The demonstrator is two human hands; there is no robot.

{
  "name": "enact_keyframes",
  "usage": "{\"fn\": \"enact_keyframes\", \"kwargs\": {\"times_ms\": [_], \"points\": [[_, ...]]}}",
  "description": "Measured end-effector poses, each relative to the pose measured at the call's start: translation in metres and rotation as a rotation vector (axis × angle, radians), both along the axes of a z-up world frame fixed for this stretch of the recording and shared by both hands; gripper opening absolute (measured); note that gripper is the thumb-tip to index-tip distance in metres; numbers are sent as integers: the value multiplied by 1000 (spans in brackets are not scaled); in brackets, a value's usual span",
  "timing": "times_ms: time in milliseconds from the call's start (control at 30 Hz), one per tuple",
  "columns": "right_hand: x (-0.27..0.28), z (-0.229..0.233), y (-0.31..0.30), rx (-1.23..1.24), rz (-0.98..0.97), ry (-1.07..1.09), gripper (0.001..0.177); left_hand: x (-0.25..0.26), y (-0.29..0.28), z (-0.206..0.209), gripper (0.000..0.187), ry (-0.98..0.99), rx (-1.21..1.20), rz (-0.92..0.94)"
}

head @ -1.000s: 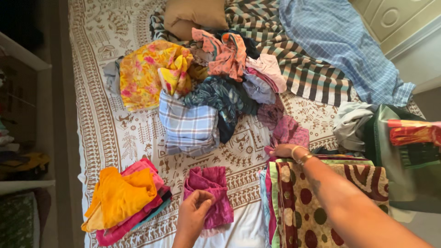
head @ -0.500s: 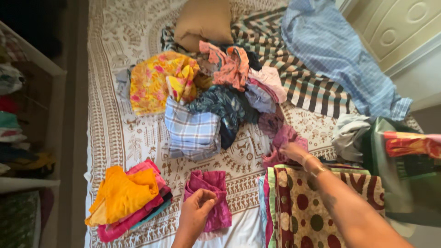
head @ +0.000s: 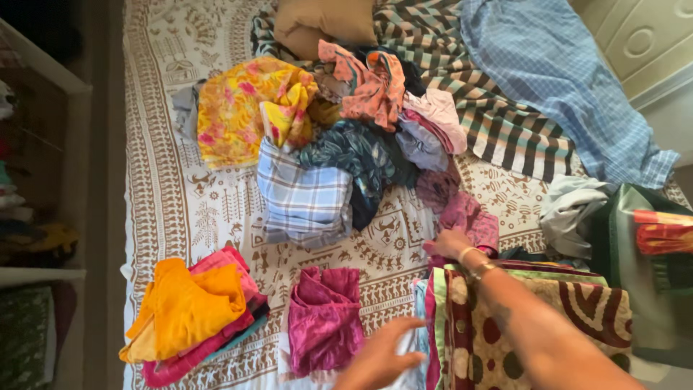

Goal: The person picks up, holds, and folds various items of clothing, including shirts, a pair of trousers, and undergarments, on a bed.

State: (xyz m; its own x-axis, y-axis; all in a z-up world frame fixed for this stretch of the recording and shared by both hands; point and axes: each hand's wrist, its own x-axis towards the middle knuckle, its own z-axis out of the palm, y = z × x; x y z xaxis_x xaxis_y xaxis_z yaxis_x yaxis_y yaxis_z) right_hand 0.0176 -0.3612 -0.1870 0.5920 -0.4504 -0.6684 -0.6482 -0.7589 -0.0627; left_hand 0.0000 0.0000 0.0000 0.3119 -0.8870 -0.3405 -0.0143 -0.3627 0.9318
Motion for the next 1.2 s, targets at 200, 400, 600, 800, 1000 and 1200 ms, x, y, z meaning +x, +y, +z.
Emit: {"fn": "enact_keyframes", "kwargs": {"times_ms": [200,400,600,800,1000,1200], "points": [[-31,40,-34,251,-367,-365,52,-38,-77,-2,82,-259,68,-236],[12,169,-80,945,-761,-851,20,-67,-82,-39,76,-447,103,-183],[-12,290,-45,1152,-455,-1111,27,-47,-67,-82,40,-282,30,71],[-33,354,53,1571,-220,-1177,77,32,-34,-3,36,686,-156,625],[-32,424,137,1614,-377,-1114,63,32,40,112,48,945,-511,769],[-25,443,175,1818,-472,-1123,49,7,94,174,40,360,-483,993]]}}
